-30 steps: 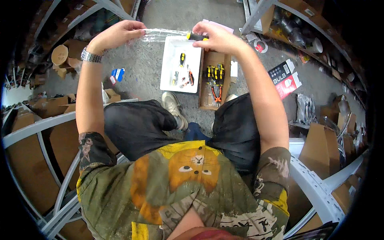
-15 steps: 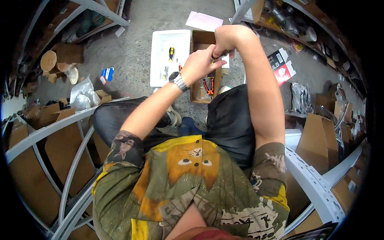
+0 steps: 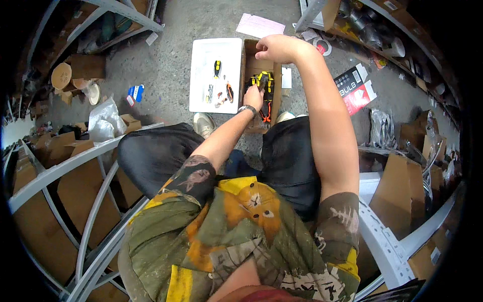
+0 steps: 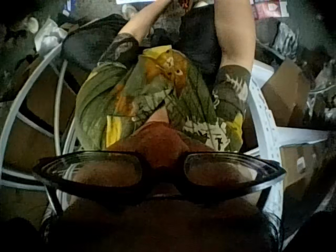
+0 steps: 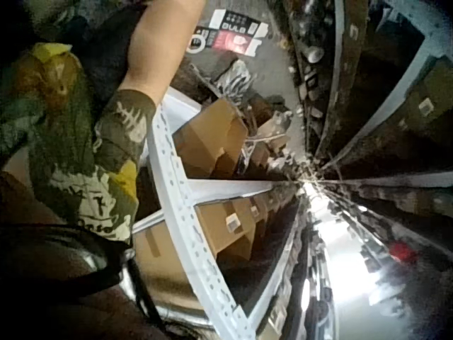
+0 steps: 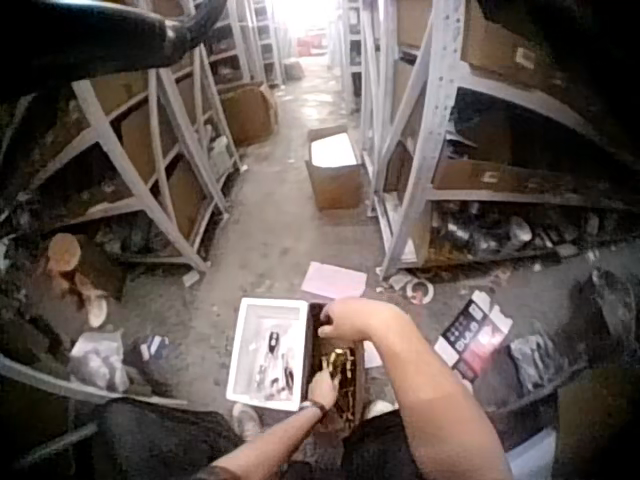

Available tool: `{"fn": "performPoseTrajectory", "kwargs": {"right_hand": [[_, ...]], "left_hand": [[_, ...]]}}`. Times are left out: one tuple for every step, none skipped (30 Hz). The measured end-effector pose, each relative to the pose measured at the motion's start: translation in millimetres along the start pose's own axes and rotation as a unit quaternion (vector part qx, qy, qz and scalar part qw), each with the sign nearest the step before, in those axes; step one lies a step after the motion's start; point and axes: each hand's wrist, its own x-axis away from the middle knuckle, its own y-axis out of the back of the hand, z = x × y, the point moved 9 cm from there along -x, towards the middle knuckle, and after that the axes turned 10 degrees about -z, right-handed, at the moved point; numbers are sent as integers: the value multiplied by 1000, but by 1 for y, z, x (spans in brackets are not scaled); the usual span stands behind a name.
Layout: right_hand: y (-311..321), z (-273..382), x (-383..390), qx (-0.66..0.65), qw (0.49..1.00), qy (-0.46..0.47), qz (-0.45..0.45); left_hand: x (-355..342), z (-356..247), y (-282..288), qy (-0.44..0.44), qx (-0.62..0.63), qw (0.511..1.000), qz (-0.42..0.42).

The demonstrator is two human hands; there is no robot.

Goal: The person sits on the floor and transfers various tools, including screwdrivers and pliers, from a white styrofoam tray into a cardboard box. They also place small white boxes and plastic-wrapped items into the box, arranging them carefully.

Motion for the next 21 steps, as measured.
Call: {"fn": "performPoseTrajectory", "kwargs": {"right_hand": [[-3, 0, 2, -9, 1000, -4, 19], [-4, -3, 1, -9, 999, -26, 38], [-4, -6, 0, -8, 999, -27, 30], [-3, -7, -2, -7, 999, -24, 20], [-2, -7, -4, -6, 1000, -21, 10], [-4, -5, -7, -3, 1000, -13, 13], [-7, -7, -9, 2, 1000, -11, 14], [-9, -8, -11, 6, 1000, -8, 16], [-12, -12, -10, 6, 1000, -15, 24], [-12, -13, -9, 5, 999, -18, 32], [-13, -15, -8, 4, 999, -20, 39], [-13, -15, -9, 2, 999, -19, 39], [-13, -15, -9, 1, 999, -17, 40], [-14, -15, -10, 0, 999, -15, 41], [-13, -21, -9, 1, 999, -27, 33], [-14, -23, -10, 2, 999, -35, 25], [-15, -28, -9, 3, 999, -47, 18], [-14, -25, -9, -10, 998, -39, 38], [-16, -26, -10, -12, 998, -38, 39], [-17, -25, -11, -14, 999, -33, 40], [-17, -26, -12, -15, 999, -32, 41]], "left_hand": [[2, 7, -5, 26, -4, 1000, -3], [3, 15, -10, 51, -9, 999, -5], [5, 22, -15, 77, -13, 997, -6], [4, 37, -27, 87, -17, 996, -2], [5, 58, -39, 138, -7, 990, -1], [6, 84, -54, 191, 2, 982, -4], [9, 96, -59, 239, 12, 971, -3], [8, 99, -65, 230, 8, 973, 17], [11, 89, -65, 216, -9, 976, 39], [14, 79, -60, 202, -28, 977, 58], [17, 69, -55, 188, -46, 978, 76], [17, 65, -51, 172, -55, 980, 80], [18, 60, -44, 168, -59, 982, 56], [18, 54, -41, 138, -56, 987, 65], [17, 36, -28, 104, -54, 990, 79], [7, 12, -5, -23, -25, 998, 49], [-8, -10, 25, -22, 44, 999, 20], [-17, -18, 59, 13, 223, 974, -35], [-25, -19, 88, 83, 216, 972, -34], [-39, -13, 118, 51, 249, 961, -107], [-50, -7, 149, 17, 175, 969, -176]]}}
